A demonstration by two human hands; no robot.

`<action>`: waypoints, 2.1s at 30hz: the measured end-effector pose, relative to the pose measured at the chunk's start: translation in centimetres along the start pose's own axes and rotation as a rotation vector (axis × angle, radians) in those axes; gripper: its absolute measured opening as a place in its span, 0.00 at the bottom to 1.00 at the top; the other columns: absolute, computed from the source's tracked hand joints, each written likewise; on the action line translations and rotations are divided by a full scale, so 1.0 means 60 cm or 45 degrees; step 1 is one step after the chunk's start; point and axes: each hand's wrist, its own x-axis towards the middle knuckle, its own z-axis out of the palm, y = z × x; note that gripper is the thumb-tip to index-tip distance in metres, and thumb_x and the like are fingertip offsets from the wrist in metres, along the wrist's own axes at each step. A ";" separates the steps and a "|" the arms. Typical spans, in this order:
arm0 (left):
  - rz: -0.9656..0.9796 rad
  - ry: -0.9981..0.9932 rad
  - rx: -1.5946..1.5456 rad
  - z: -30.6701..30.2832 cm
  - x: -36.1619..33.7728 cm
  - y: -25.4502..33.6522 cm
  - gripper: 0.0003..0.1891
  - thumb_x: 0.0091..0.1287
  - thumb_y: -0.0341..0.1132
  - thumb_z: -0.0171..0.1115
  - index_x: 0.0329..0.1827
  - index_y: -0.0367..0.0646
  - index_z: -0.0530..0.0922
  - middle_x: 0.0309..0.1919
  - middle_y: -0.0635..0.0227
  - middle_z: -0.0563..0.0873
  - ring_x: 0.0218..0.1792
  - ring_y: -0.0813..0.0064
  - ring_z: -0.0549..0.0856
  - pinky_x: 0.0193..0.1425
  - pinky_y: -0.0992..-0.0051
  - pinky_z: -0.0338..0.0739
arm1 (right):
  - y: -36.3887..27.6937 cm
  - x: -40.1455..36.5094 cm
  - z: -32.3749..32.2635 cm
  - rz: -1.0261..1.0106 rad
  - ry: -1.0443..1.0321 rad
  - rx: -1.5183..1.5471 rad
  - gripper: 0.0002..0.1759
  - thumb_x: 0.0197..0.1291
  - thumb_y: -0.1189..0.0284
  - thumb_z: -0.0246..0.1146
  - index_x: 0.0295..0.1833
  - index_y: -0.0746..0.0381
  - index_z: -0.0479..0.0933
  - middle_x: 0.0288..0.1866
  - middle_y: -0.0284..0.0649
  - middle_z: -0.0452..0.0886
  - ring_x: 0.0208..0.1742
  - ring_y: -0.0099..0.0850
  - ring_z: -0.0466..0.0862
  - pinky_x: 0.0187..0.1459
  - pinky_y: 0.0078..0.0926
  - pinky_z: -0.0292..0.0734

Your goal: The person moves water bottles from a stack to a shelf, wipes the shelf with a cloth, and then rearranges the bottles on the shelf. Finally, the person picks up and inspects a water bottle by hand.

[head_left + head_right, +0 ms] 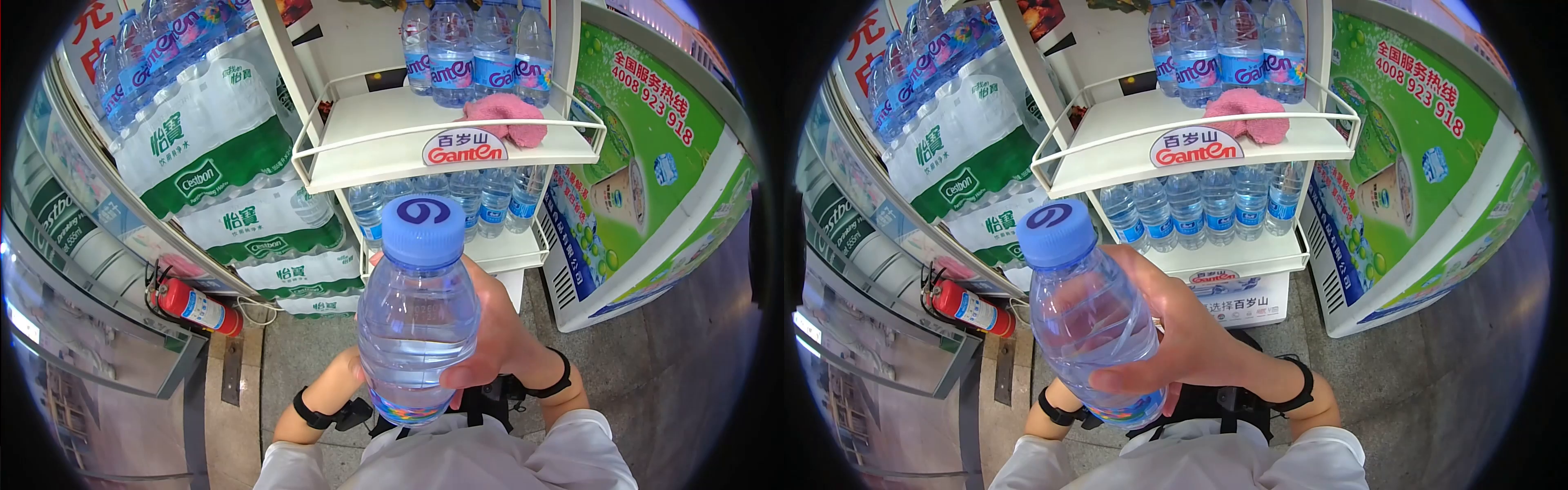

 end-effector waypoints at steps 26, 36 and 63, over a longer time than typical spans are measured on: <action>0.021 0.060 0.091 -0.007 -0.003 -0.001 0.46 0.52 0.52 0.65 0.69 0.36 0.54 0.51 0.51 0.73 0.46 0.57 0.77 0.47 0.63 0.71 | -0.014 0.004 0.010 0.266 0.070 0.062 0.59 0.32 0.53 0.77 0.68 0.69 0.56 0.63 0.44 0.69 0.61 0.34 0.73 0.63 0.35 0.67; 0.021 0.076 0.127 -0.011 -0.006 0.003 0.49 0.50 0.51 0.69 0.69 0.37 0.54 0.54 0.53 0.73 0.50 0.59 0.76 0.52 0.63 0.71 | -0.005 0.010 0.005 0.198 0.040 0.043 0.57 0.37 0.56 0.77 0.70 0.67 0.54 0.63 0.44 0.68 0.64 0.33 0.71 0.65 0.34 0.64; 0.331 0.369 0.478 0.026 -0.018 0.064 0.45 0.55 0.54 0.68 0.69 0.39 0.56 0.61 0.59 0.70 0.61 0.67 0.74 0.64 0.66 0.69 | -0.066 0.110 0.011 0.020 0.155 -0.821 0.41 0.52 0.66 0.71 0.66 0.66 0.58 0.53 0.42 0.76 0.55 0.28 0.77 0.56 0.28 0.71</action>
